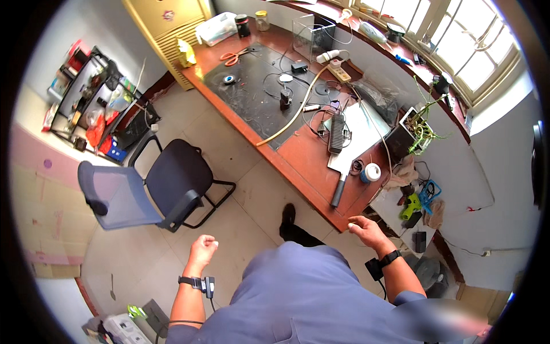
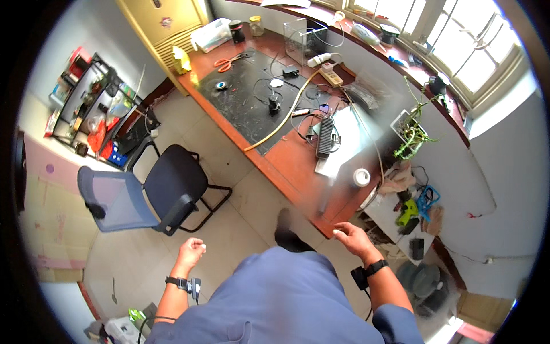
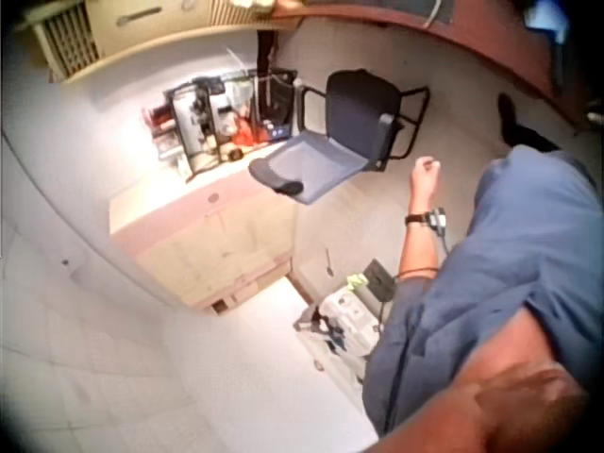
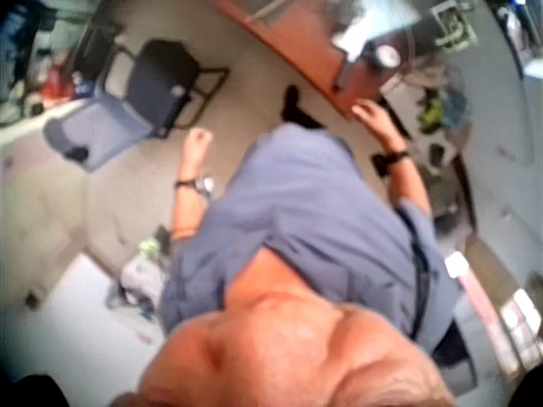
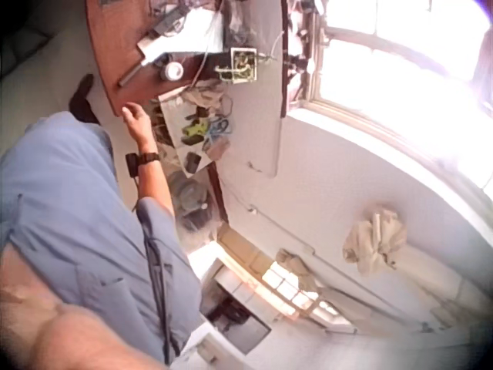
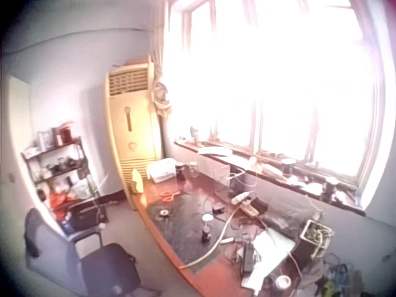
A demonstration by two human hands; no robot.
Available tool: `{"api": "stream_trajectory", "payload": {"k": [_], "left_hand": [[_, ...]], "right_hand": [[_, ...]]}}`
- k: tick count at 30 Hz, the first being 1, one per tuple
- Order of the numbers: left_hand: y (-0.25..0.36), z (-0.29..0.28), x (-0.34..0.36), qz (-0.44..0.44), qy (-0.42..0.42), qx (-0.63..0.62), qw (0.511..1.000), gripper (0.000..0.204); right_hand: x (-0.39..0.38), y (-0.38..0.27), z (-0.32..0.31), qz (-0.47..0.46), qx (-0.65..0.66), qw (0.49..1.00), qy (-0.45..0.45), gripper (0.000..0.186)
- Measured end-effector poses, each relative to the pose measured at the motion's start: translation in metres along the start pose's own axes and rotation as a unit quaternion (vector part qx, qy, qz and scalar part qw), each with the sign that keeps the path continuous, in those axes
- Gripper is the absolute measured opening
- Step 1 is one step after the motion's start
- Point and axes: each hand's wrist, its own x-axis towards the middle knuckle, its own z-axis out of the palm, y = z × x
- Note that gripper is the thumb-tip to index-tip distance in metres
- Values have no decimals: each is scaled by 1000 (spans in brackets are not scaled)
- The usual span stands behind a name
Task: The person works on the wiring inside the open compartment of a teal three-wheeled vehicle, handling wires and a terminal block. They briefly walk indoors to retrieve a roll of black tape from a workbench, then return to the vehicle to continue adjusting the wiring.
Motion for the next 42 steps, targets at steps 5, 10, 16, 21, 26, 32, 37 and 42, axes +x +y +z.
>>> {"api": "stream_trajectory", "payload": {"k": [5, 10, 16, 21, 26, 32, 37, 42], "left_hand": [[114, -2, 81, -20, -49, -45, 998, 31], [194, -7, 171, 27, -76, 28, 996, 28], [290, 7, 302, 109, -152, 48, 981, 18], [386, 42, 368, 156, -218, 140, 953, 20], [419, 61, 420, 240, -281, 207, 906, 21], [440, 76, 439, 248, -285, 300, 876, 20], [448, 78, 441, 230, -290, 321, 872, 19], [451, 85, 447, 191, -298, 340, 871, 18]], "right_hand": [[51, -20, 4, 56, 46, 997, 13, 43], [79, -45, 6, 151, 92, 983, 48, 41], [92, -66, 18, 245, 90, 956, 131, 36], [96, -61, 42, 305, 43, 924, 226, 34], [102, -83, 53, 359, 42, 889, 281, 35], [108, -103, 45, 405, 23, 873, 270, 38], [145, -159, 5, 346, -60, 897, 269, 38], [204, -200, -42, 242, -11, 929, 280, 37]]}}
